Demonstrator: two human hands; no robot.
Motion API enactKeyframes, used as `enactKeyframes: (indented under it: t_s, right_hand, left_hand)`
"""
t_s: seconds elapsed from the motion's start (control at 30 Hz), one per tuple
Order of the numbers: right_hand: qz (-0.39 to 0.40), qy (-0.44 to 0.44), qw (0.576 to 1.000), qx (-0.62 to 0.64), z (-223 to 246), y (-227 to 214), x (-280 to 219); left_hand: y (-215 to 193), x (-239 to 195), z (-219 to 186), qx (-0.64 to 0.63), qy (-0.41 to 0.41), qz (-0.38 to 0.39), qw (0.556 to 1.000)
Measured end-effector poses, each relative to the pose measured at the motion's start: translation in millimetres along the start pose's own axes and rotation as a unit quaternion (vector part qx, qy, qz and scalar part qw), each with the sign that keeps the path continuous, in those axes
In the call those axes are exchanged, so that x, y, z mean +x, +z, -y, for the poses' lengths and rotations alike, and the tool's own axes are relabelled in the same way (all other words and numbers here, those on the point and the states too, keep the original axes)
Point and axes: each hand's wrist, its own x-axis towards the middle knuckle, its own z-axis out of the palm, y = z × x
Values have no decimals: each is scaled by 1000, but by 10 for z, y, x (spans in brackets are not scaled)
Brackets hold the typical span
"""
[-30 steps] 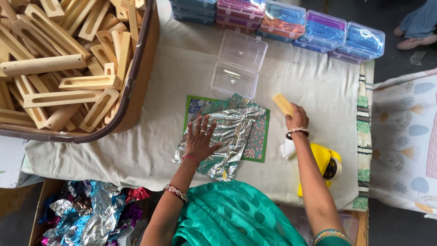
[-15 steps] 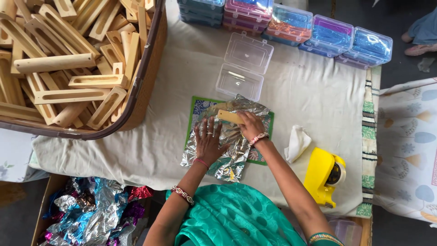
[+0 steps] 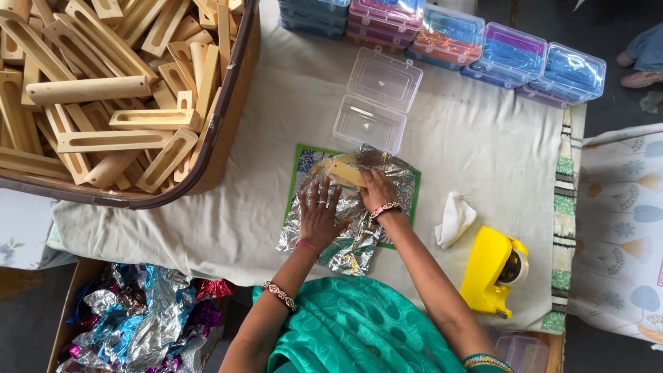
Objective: The person sits at a table and wraps colorful metallic foil around wooden handle-shaped pieces, smoothing and rolling the foil to cover them. She places the wrapped pieces into small plastic storage boxes and continues wrapping more pieces from a large basket.
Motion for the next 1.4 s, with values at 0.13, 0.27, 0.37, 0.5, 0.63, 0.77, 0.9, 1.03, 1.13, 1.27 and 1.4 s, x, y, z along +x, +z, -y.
enactKeyframes:
  t_s: [0.13, 0.27, 0.37, 0.5, 0.63, 0.77, 0.9, 1.03, 1.13, 1.27, 1.4]
  right_hand:
    - [-6, -12, 1000, 9, -48, -43, -20]
    - [-128, -24, 989, 67, -197, -212, -35]
    - [-191, 55, 978, 56, -439, -302, 6]
    - [-139, 194, 970, 43, -749, -297, 160]
    - [-117, 186, 971, 89, -837, -14, 93]
    - [-193, 86, 971, 114, -537, -66, -144]
    - [-237, 21, 964, 122, -291, -177, -389]
    - [-251, 12, 958, 140, -195, -242, -563]
    - [-245, -5, 961, 129, -166, -258, -650]
    - [-234, -24, 967, 100, -138, -233, -710]
    - [-225, -36, 971, 78, -77, -270, -773]
  left_hand:
    - [1, -5, -11, 1, 0, 8, 1000]
    - [19, 6, 4, 6, -5, 15, 1000]
    - [33, -24, 2, 5, -5, 11, 1000]
    - [-9, -11, -16, 18, -4, 14, 1000]
    - [23, 0, 10, 20, -6, 19, 1000]
    - [-6, -7, 0, 4, -5, 10, 1000]
    - [-181, 25, -13, -13, -10, 35, 999]
    - [-278, 124, 37, -60, -24, 19, 998]
    - [-543, 240, -37, -108, -36, -69, 991]
    - [-593, 550, -124, -10, 118, -149, 982]
    - [-474, 719, -124, 137, 234, -52, 961]
